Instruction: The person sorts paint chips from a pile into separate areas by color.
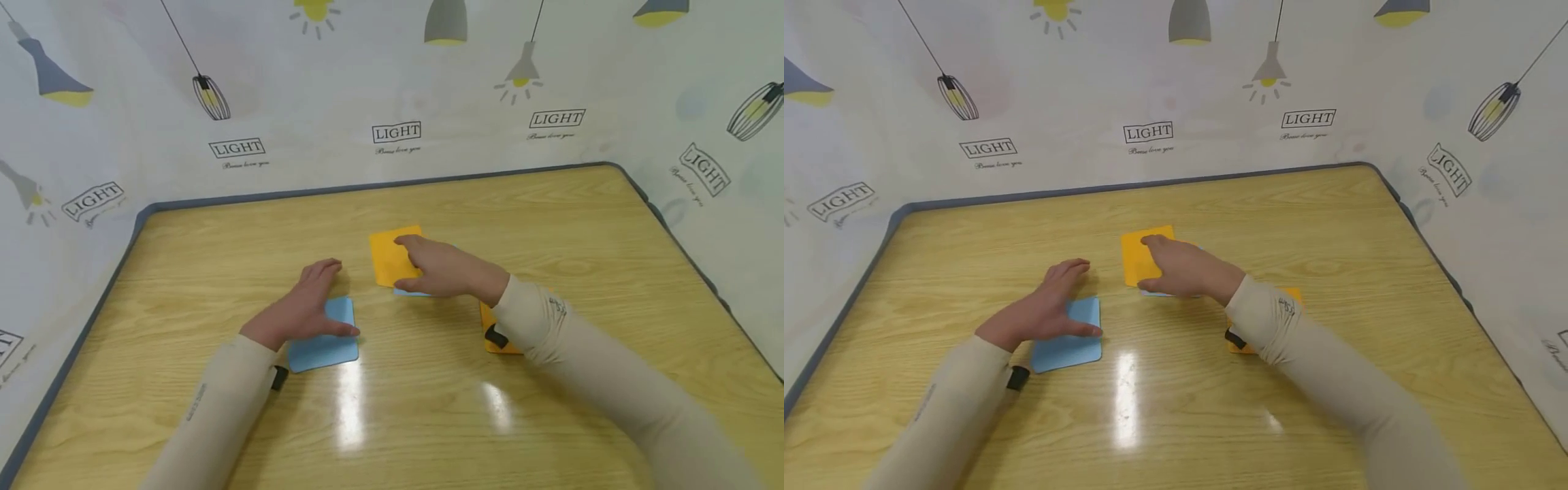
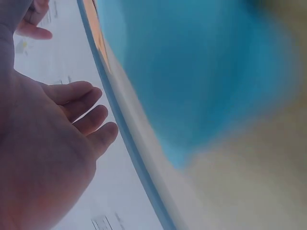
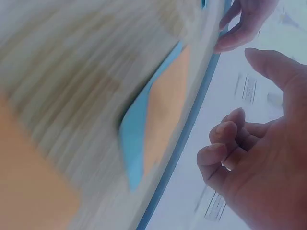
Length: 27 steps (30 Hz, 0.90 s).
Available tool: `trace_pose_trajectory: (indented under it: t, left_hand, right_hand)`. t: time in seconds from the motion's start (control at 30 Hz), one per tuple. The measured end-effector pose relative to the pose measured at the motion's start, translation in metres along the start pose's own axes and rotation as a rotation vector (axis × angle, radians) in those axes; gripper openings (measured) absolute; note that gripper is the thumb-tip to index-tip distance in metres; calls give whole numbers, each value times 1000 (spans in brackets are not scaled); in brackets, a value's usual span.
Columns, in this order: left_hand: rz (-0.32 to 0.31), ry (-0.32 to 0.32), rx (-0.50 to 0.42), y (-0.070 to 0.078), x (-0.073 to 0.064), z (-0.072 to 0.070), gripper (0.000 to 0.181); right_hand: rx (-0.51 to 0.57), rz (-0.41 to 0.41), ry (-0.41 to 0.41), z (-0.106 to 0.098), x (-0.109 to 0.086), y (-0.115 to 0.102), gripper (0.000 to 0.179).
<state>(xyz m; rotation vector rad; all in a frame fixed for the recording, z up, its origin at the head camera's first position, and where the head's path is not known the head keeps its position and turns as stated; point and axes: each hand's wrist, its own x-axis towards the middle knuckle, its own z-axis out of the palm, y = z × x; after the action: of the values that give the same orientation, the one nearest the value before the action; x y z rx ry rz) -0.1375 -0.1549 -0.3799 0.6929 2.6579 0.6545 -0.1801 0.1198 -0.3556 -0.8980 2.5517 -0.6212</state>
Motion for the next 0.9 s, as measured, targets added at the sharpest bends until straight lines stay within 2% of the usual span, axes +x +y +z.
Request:
trace_pose_trajectory:
  t: [0.1, 0.2, 0.37, 0.47, 0.6, 0.9]
  left_hand:
    - [38, -22, 34, 9, 20, -4, 115]
    - [49, -52, 71, 13, 40, -8, 115]
    - [40, -103, 124, 17, 72, -12, 114]
    - [31, -117, 134, 18, 87, -14, 111]
    - [17, -127, 133, 18, 98, -15, 110]
    - [20, -162, 123, 21, 109, -10, 103]
  right_hand:
    - [-3, 58, 25, -5, -6, 17, 84]
    - [-16, 100, 31, -6, -11, 30, 87]
    - [-66, 124, 24, -3, -15, 44, 89]
    - [-80, 153, 5, -1, -14, 48, 93]
    - [-102, 174, -13, 1, -11, 52, 103]
    - [-120, 216, -49, 4, -13, 58, 104]
